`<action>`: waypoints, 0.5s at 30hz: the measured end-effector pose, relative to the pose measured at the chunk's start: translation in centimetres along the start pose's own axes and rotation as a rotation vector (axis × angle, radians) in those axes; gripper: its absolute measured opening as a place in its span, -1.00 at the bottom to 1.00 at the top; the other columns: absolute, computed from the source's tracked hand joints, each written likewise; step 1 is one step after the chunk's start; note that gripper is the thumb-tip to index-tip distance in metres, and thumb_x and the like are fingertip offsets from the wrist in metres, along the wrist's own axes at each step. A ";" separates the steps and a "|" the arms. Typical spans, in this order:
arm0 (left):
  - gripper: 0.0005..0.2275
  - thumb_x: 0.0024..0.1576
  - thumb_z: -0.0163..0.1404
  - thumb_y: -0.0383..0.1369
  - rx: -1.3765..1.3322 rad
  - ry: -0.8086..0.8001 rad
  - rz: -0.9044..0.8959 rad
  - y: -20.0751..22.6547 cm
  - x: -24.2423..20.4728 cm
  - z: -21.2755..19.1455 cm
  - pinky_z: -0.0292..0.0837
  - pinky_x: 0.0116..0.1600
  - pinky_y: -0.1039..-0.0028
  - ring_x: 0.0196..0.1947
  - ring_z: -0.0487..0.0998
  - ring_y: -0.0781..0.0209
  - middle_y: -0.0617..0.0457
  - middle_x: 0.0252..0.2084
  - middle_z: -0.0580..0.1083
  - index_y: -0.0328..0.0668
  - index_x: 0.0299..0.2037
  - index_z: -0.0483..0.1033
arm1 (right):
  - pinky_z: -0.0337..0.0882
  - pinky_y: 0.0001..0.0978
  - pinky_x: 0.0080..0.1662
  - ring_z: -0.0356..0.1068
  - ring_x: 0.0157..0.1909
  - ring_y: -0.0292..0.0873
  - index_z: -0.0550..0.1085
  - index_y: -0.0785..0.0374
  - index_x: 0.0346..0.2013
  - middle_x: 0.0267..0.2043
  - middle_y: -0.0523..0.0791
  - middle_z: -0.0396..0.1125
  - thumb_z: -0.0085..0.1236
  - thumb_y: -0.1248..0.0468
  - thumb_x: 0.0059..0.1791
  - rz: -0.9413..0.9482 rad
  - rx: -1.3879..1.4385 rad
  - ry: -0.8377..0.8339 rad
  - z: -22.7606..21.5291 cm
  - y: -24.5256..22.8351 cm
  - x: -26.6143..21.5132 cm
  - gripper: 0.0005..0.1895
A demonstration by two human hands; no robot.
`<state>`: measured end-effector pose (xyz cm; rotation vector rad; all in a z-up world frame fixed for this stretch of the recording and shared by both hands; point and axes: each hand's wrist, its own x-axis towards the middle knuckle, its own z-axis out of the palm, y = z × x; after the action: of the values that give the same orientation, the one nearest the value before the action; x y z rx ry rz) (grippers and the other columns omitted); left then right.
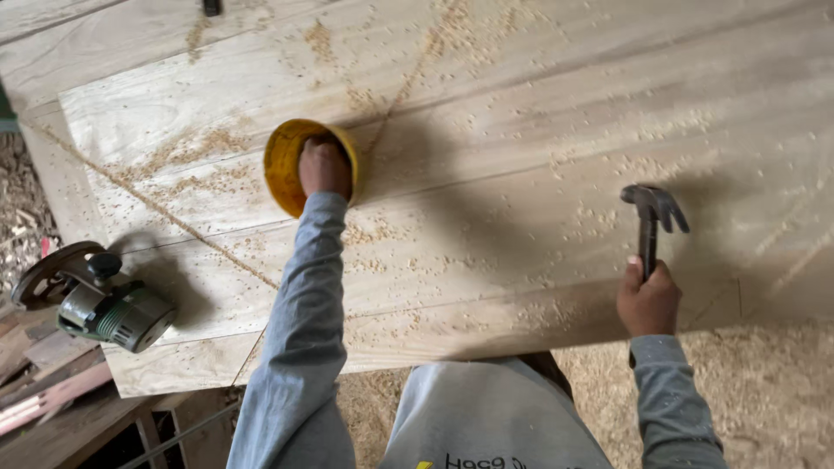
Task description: The person takes nails from a container by hand and drives them into a wooden panel using a hammer.
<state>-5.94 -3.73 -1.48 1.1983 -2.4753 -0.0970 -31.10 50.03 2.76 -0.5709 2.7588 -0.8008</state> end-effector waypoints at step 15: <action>-0.94 0.05 0.13 -0.47 -0.338 -0.036 -0.199 1.3 0.5 -6.1 0.46 -0.20 0.04 -0.30 0.56 -0.31 -0.29 -0.32 0.54 -0.29 -0.32 0.60 | 0.39 0.00 -0.19 0.43 -0.33 0.21 0.49 0.46 -0.30 -0.44 0.18 0.38 0.09 0.10 0.27 0.038 -0.115 -0.015 0.3 -0.6 5.0 -0.55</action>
<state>-4.91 -2.66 4.62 1.2933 -2.2433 -0.5710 -35.33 47.35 2.37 -0.5418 2.8067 -0.6304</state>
